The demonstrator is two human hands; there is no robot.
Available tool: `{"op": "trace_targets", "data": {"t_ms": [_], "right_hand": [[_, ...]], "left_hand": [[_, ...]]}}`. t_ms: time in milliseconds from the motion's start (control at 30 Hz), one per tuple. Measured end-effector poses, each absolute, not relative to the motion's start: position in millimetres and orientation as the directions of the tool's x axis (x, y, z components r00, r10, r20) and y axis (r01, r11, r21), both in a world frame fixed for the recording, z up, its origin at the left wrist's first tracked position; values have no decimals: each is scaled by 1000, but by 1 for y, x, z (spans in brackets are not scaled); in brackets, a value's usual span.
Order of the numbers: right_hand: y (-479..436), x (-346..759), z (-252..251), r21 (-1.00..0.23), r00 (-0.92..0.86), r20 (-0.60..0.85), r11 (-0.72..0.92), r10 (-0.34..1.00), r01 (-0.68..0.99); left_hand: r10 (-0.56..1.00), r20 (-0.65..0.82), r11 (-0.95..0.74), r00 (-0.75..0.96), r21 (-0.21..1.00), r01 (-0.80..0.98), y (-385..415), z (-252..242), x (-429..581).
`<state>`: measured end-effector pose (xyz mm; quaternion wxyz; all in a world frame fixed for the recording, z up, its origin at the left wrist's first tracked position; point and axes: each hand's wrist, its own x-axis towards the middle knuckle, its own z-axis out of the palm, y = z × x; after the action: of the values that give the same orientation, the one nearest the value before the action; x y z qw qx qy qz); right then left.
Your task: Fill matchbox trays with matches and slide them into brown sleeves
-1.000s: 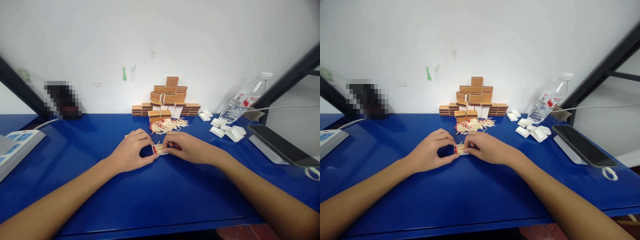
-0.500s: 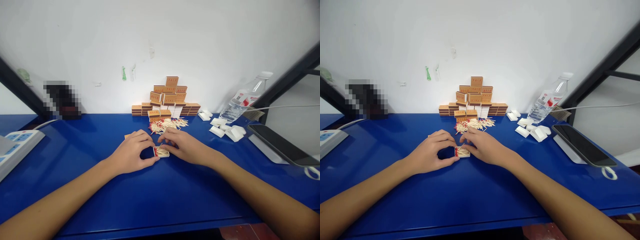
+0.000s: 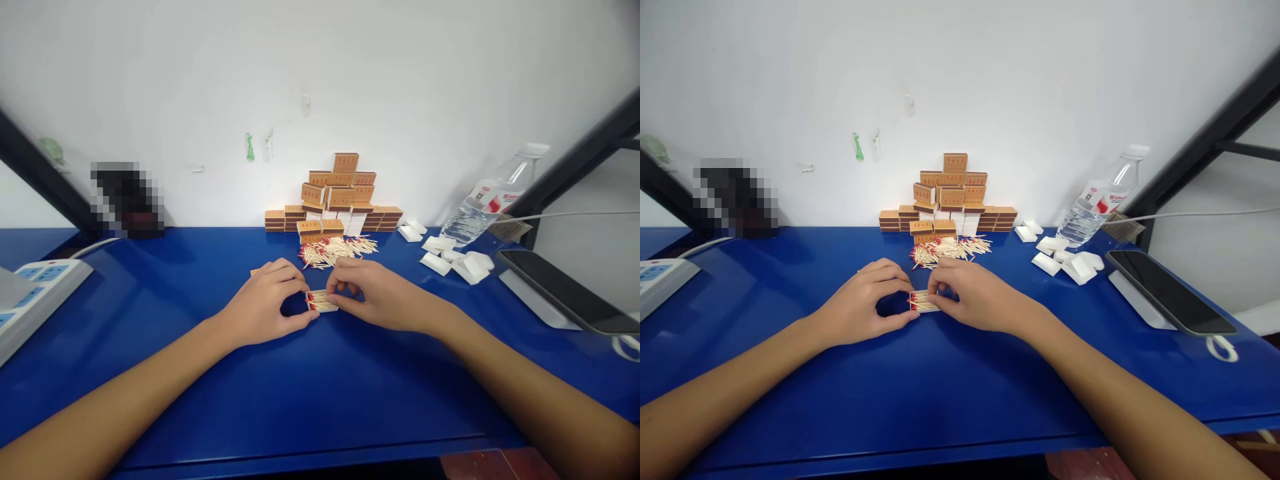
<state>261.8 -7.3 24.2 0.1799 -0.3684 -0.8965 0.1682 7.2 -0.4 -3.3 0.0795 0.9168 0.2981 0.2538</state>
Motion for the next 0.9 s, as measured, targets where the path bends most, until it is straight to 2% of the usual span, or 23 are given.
{"op": "trace_targets", "data": {"t_ms": [567,900], "right_hand": [[-13,251,20,-517,-679,138,637,721,571],[-9,262,24,-450,-700,120,667,704,593]], "left_hand": [[568,424,-822,705,260,506,-2,-2,7],[574,425,-819,700,283,500,0,-3,8]]}}
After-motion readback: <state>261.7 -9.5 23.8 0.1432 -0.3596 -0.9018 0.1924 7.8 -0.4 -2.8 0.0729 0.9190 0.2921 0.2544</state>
